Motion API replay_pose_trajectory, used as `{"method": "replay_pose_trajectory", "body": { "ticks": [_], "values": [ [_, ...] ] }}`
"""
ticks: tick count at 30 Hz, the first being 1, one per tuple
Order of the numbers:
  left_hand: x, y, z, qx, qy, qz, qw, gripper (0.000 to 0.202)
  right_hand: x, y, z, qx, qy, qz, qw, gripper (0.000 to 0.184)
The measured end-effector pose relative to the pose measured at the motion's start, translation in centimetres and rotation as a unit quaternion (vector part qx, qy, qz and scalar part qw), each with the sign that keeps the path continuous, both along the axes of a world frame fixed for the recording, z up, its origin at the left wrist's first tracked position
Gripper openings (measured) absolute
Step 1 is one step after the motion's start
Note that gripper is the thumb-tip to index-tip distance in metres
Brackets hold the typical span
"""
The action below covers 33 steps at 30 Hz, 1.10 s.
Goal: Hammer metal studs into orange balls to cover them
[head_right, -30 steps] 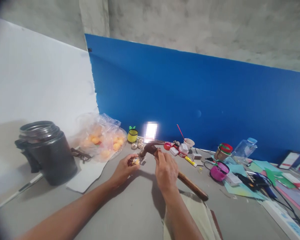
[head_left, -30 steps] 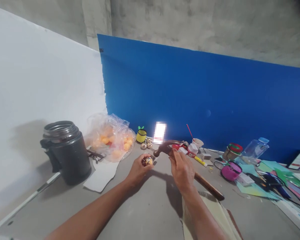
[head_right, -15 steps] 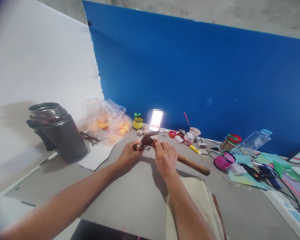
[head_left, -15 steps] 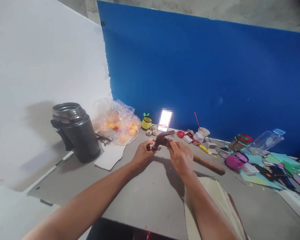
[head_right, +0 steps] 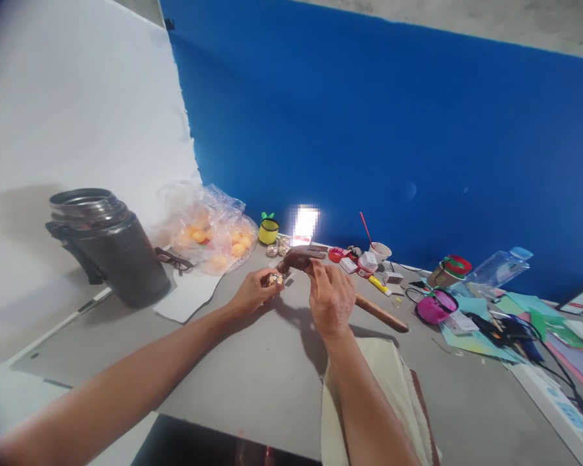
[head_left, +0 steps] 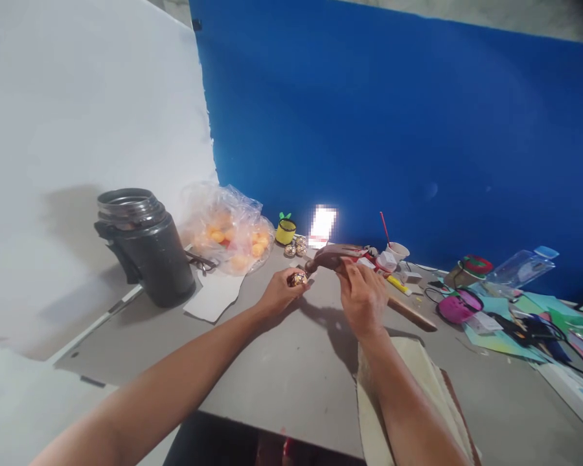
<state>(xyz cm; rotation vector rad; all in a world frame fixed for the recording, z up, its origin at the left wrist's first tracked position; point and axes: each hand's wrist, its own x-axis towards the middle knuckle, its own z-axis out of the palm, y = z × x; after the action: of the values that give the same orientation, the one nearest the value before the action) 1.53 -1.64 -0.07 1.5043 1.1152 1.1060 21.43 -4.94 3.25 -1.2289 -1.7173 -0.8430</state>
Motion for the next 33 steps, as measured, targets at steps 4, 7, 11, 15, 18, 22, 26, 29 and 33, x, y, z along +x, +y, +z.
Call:
{"method": "replay_pose_trajectory", "body": {
  "ticks": [4,7,11,15,18,22,26,29,33],
  "values": [
    [0.1,-0.3,0.6,-0.007,-0.035,0.012,0.999,0.038,0.1,0.0,-0.2,-0.093,0.006,-0.018,0.996,0.029],
    [0.2,-0.5,0.7,-0.011,-0.042,0.013,0.999,0.036,0.2,0.0,-0.4,-0.163,0.009,-0.025,0.986,0.031],
    [0.2,-0.5,0.5,-0.006,-0.031,0.013,0.999,0.039,0.5,0.0,-0.4,-0.129,0.051,-0.037,0.990,0.035],
    [0.2,-0.5,0.2,-0.012,-0.045,-0.003,0.999,0.034,0.0,0.0,-0.5,-0.164,0.015,-0.021,0.986,0.031],
    [0.3,-0.6,0.1,-0.042,-0.086,-0.032,0.995,0.039,0.1,0.0,-0.4,-0.205,0.012,-0.044,0.978,0.029],
    [0.3,-0.4,0.3,-0.102,-0.176,-0.064,0.977,0.049,1.7,0.3,0.2,-0.229,0.060,-0.117,0.964,0.031],
    [0.1,-0.3,0.6,-0.184,-0.277,-0.078,0.940,0.035,3.5,0.9,0.3,-0.328,0.083,-0.167,0.926,0.040],
    [-0.1,-0.1,0.7,-0.243,-0.323,-0.104,0.909,0.028,4.3,1.7,-0.2,-0.411,0.099,-0.190,0.886,0.034],
    [-0.5,0.3,0.6,-0.274,-0.354,-0.116,0.887,0.023,4.6,2.6,-1.4,-0.467,0.106,-0.201,0.855,0.028]
  ]
}}
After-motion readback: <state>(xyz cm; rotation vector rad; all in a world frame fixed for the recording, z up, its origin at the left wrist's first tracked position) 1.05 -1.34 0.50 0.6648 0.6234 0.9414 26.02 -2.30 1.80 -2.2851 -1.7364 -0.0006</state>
